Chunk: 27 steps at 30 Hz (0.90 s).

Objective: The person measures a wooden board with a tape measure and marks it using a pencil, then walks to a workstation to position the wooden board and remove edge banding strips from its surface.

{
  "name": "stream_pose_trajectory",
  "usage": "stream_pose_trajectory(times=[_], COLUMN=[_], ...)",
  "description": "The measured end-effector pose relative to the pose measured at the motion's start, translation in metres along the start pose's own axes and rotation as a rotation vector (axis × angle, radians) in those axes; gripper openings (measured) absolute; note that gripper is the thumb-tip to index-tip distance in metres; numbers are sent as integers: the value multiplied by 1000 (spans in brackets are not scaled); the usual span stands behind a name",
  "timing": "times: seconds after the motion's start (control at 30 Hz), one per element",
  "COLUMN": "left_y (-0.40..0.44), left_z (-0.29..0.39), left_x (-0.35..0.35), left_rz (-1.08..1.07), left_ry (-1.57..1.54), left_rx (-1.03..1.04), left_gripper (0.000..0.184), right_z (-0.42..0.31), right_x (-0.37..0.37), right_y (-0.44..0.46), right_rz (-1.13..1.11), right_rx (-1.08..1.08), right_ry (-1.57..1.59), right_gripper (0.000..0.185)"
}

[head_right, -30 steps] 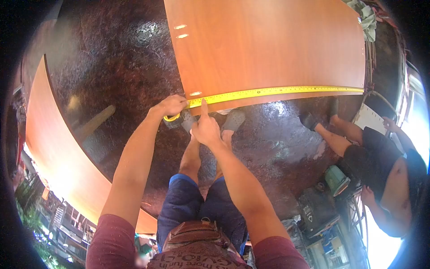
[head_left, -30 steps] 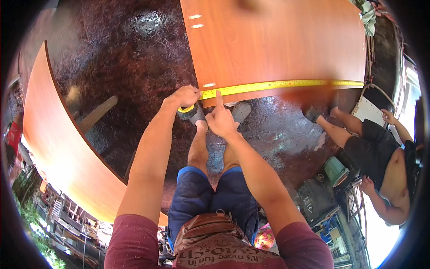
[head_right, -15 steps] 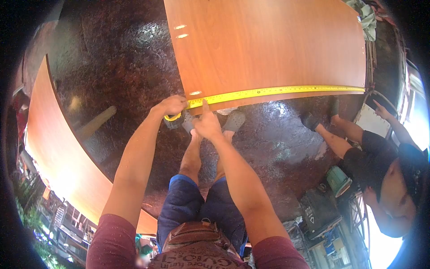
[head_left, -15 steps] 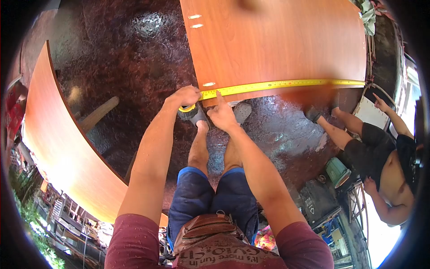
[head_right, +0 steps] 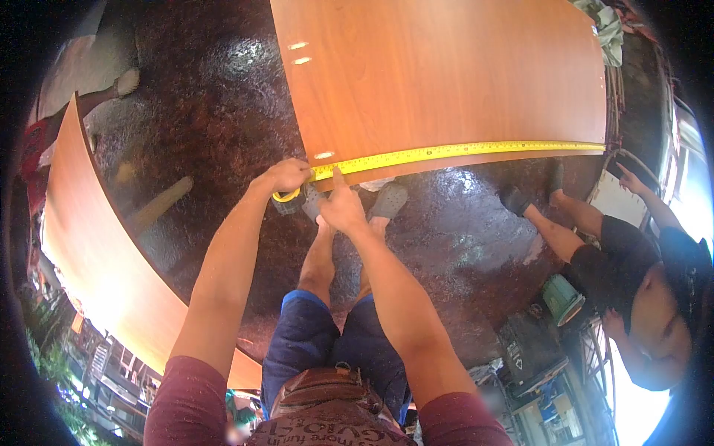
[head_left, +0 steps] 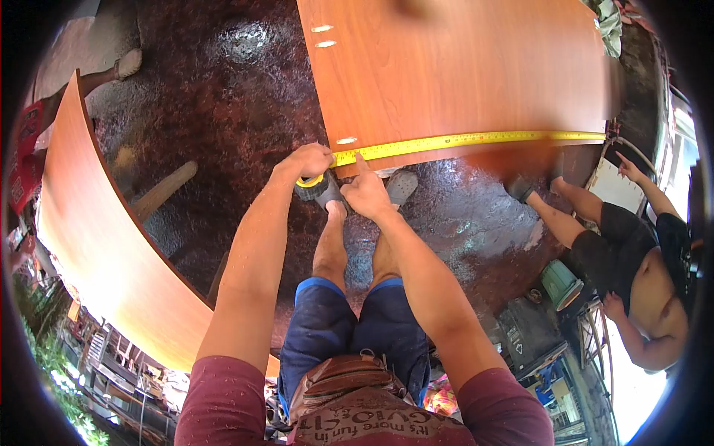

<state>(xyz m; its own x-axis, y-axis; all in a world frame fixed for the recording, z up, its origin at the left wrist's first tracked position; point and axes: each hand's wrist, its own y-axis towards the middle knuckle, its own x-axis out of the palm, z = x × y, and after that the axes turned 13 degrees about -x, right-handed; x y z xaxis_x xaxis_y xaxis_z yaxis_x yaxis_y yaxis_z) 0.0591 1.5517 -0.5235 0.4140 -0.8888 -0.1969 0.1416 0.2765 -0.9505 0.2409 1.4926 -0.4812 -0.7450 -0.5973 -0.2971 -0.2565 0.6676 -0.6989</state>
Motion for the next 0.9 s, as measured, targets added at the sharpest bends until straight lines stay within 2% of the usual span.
stream_pose_trajectory(times=[0.23,0.33,0.37,0.43,0.47,0.5,0.53,0.57,0.67,0.73,0.9], left_y=[3,-3,-1,-10,6,27,30,19,2,9,-3], left_z=[-1,0,-7,4,-5,-19,-20,-13,0,-7,1], left_x=[1,-2,-2,-8,7,15,10,8,2,10,13], left_rz=[12,18,34,32,136,145,40,94,47,121,203], left_ry=[7,-9,29,54,-22,-85,-30,-63,-86,-91,-50], left_rx=[30,29,53,166,249,331,194,81,8,44,63], left_gripper=[40,39,40,47,46,43,39,34,33,33,33], right_z=[15,-1,-5,-9,-11,-19,-12,-27,-26,-13,-9], right_x=[14,7,13,7,2,-4,6,-11,-7,3,2], right_y=[3,-4,-3,-3,-4,-11,-5,-13,-14,-7,-9], right_rz=[31,59,54,29,-24,47,118,37,59,89,116], right_rx=[-72,-47,-84,-47,6,-33,-27,-12,-29,-47,-40], right_ry=[-117,-58,-104,-192,-208,-129,-62,-49,-35,-52,-48], right_gripper=[94,83,74,60,56,66,77,83,83,87,84])
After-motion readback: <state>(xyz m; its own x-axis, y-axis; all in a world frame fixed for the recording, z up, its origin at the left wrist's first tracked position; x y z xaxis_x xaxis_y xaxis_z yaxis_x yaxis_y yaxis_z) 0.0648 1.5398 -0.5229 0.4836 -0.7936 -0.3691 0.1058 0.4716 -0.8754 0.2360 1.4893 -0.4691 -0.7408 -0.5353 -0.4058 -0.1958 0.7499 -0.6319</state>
